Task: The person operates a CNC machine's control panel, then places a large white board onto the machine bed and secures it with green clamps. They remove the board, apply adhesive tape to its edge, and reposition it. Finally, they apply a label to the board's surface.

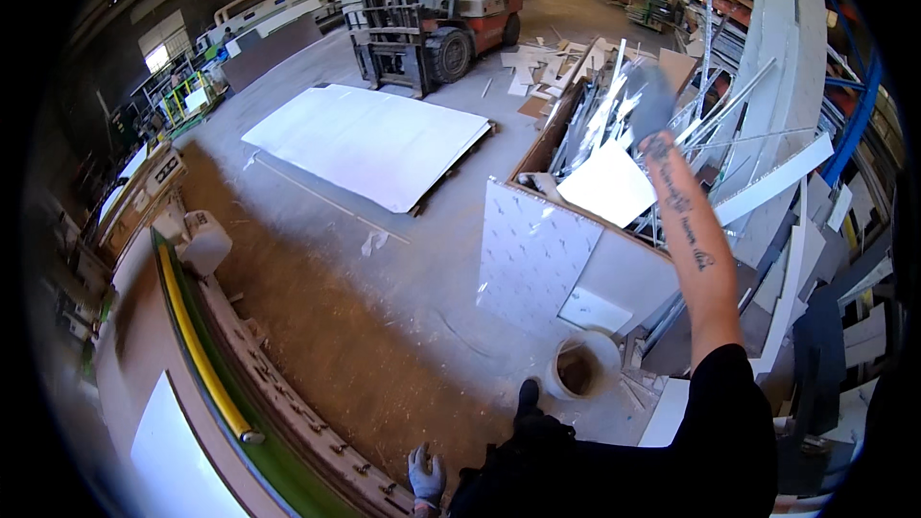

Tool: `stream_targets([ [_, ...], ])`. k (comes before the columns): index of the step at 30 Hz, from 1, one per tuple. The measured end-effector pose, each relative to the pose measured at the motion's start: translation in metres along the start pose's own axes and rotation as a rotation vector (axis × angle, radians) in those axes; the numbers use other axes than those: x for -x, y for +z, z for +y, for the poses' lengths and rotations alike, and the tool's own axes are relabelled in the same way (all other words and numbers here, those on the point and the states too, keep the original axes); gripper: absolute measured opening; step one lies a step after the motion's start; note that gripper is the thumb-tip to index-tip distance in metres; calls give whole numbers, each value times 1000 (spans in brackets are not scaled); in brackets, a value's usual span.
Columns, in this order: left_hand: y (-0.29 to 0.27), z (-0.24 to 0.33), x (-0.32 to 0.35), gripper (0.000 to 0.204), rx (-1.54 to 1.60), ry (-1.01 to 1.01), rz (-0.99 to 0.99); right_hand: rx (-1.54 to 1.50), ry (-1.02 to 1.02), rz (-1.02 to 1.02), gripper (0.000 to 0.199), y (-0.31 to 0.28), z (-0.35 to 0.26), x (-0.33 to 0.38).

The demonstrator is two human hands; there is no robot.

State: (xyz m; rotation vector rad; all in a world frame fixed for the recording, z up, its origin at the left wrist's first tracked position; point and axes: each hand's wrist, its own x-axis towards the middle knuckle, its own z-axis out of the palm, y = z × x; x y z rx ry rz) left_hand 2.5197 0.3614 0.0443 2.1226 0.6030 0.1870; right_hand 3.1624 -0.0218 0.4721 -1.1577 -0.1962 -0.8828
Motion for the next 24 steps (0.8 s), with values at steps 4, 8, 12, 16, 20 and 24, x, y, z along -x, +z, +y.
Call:
stream_targets([
  [4, 46, 62, -55, 42, -20, 46, 85, -89, -366, 71, 33, 7, -90, -123],
  [8, 97, 90, -119, 36, -41, 148, -17, 72, -434, 76, 31, -54, -34, -202],
  [12, 145, 132, -177, 37, 46, 117, -127, 774, -371, -177, 42, -183, 109, -202],
  [16, 164, 160, -208, 36, -31, 223, -170, 979, -43, -168, 58, -296, 225, -73],
  [20, 160, 152, -205, 37, -119, 102, -260, 717, 152, 307, 27, -409, 276, 138],
  [24, 165, 121, -198, 38, -202, -84, -382, 1061, 942, 149, 26, -516, 303, 349],
])
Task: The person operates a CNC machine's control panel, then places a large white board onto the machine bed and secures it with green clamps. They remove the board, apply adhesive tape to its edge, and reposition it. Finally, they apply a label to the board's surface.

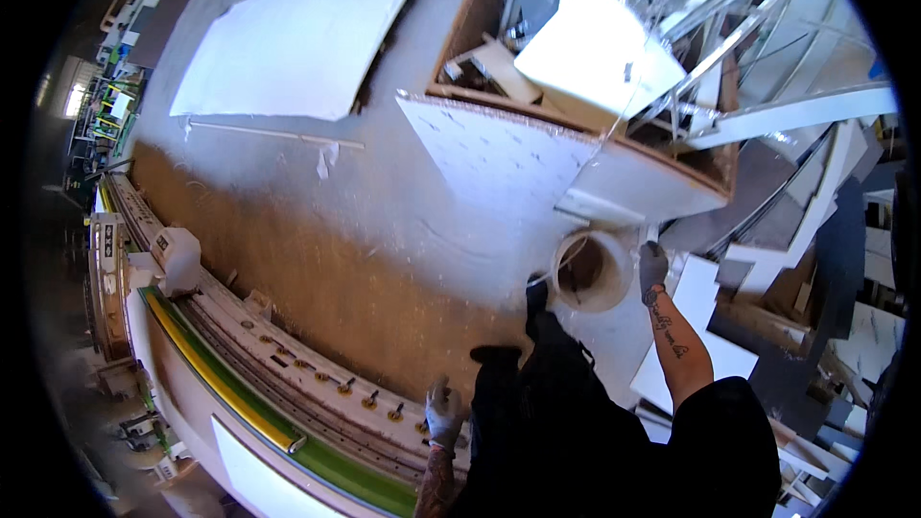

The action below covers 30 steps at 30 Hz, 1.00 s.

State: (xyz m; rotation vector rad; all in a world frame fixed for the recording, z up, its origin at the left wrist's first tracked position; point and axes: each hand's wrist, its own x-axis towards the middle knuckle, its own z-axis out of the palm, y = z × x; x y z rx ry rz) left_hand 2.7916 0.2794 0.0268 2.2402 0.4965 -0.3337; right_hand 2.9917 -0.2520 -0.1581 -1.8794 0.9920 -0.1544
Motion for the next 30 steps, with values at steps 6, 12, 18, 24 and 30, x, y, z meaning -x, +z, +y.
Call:
stream_targets([
  [6, 66, -31, -15, 36, 209, -386, -123, 460, 171, -456, 49, 96, 220, 30],
  [12, 123, -3, -32, 41, 179, -488, -311, -3, 511, -411, 48, 255, 257, 10],
  [18, 140, -13, -35, 39, 238, -582, -241, -407, 796, -242, 41, 309, 250, -25],
  [24, 116, -13, -20, 34, 188, -414, -86, -537, 794, -298, 23, 240, 148, 21],
  [30, 67, 26, -23, 36, 267, -205, -58, -723, 676, -318, 20, 132, 42, 108],
])
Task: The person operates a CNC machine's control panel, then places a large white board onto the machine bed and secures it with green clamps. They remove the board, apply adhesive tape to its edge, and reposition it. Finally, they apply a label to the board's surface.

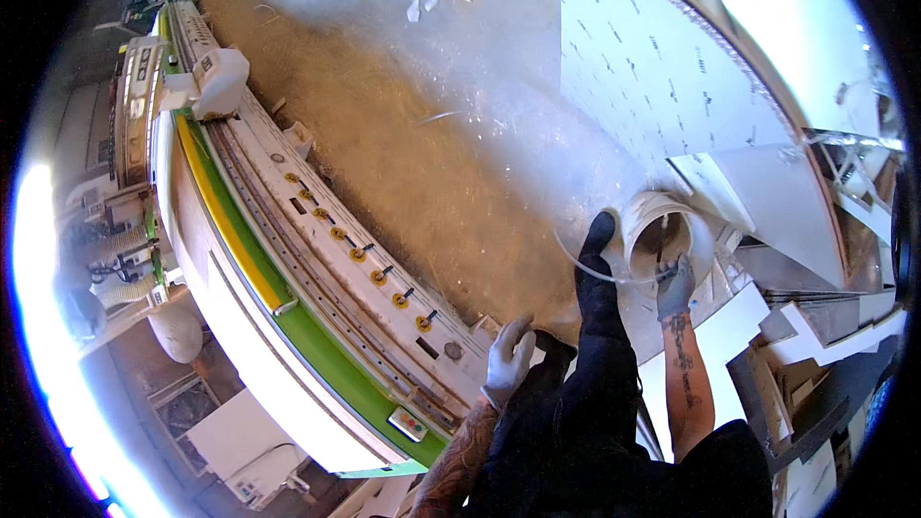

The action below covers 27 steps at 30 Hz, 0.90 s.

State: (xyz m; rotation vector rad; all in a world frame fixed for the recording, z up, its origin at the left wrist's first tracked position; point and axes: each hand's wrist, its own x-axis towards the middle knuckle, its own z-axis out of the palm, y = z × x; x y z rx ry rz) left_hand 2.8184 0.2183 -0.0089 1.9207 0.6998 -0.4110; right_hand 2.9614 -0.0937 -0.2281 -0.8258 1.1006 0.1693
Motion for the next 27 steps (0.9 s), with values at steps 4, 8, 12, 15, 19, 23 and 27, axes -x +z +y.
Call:
stream_targets([
  [4, 0, -6, 49, 37, 126, 184, 45, -79, -114, -106, 18, -28, -28, 84],
  [8, -5, -49, 119, 38, 163, 331, 38, -39, -80, -190, 17, -75, -25, 143],
  [12, -26, -91, 205, 38, 157, 371, 65, 111, -107, -315, 19, -117, -31, 212],
  [15, -30, -122, 252, 37, 248, 338, 84, 464, -201, -284, 23, -136, -51, 197],
  [19, -44, -168, 303, 36, 104, 353, 75, 195, -439, -378, 18, -115, -91, 257],
  [23, -39, -198, 315, 30, 421, 264, 194, 454, -466, -383, 17, -106, -112, 307],
  [27, -45, -203, 323, 31, 353, 342, 196, 496, -666, -488, 17, -71, -102, 397],
])
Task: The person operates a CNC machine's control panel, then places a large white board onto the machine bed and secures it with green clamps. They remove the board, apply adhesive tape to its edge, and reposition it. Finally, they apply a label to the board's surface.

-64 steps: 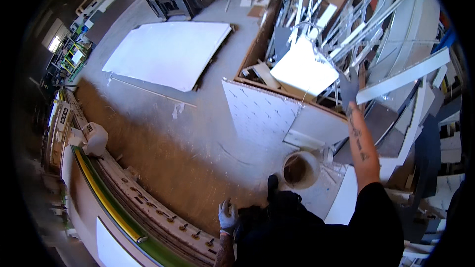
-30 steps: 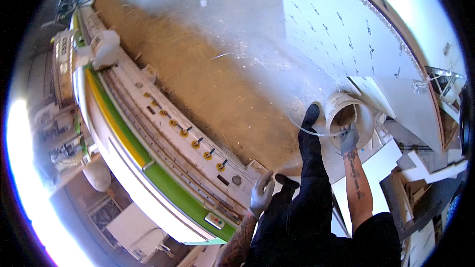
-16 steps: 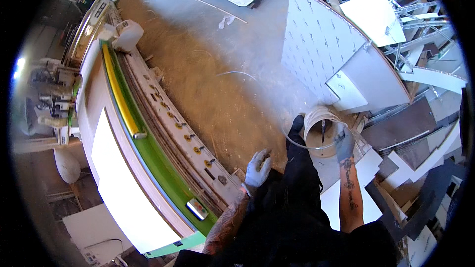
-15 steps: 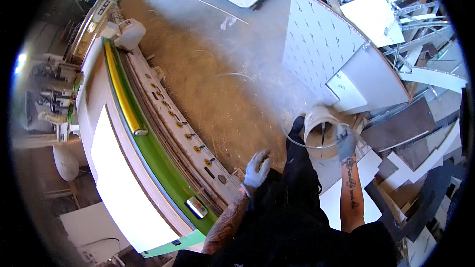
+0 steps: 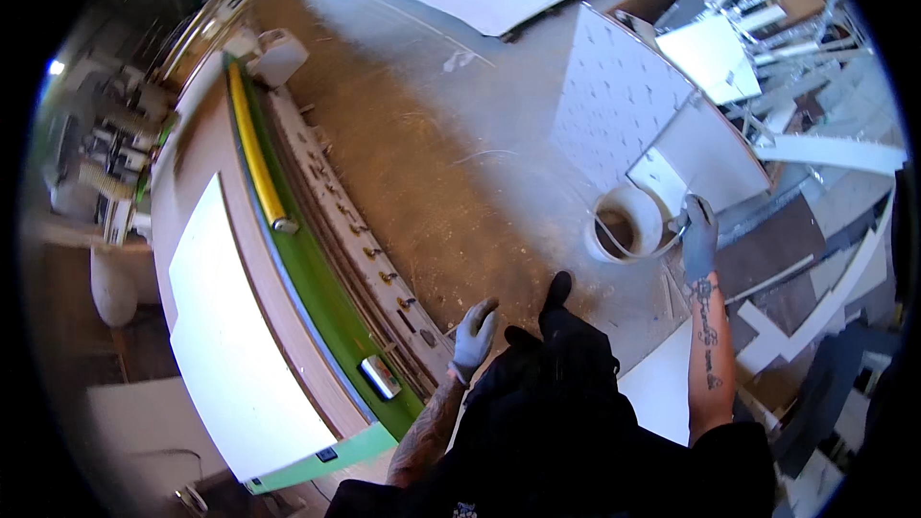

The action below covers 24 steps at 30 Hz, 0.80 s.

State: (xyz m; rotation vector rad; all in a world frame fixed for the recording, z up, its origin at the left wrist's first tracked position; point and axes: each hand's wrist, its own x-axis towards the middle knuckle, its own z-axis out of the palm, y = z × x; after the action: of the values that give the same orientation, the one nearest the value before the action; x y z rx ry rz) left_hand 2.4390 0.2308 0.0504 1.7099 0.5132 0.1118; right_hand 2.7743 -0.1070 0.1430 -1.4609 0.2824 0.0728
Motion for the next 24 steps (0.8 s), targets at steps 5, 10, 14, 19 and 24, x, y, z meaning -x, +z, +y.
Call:
stream_targets([
  [5, -4, 77, -24, 34, 187, 99, 82, 46, -147, -185, 21, 77, -57, 102],
  [10, -10, 153, -66, 48, 466, 167, -45, 101, -211, -685, 12, 121, -45, 197],
  [14, -18, 194, -70, 64, 990, -138, -183, 251, -73, -983, 7, 138, 25, 249],
  [19, -20, 197, -30, 53, 403, 91, 50, 319, -127, -1062, 25, 135, 108, 239],
  [24, -20, 169, 41, 45, 8, 213, 219, -30, 611, -1224, 47, 170, 98, 228],
])
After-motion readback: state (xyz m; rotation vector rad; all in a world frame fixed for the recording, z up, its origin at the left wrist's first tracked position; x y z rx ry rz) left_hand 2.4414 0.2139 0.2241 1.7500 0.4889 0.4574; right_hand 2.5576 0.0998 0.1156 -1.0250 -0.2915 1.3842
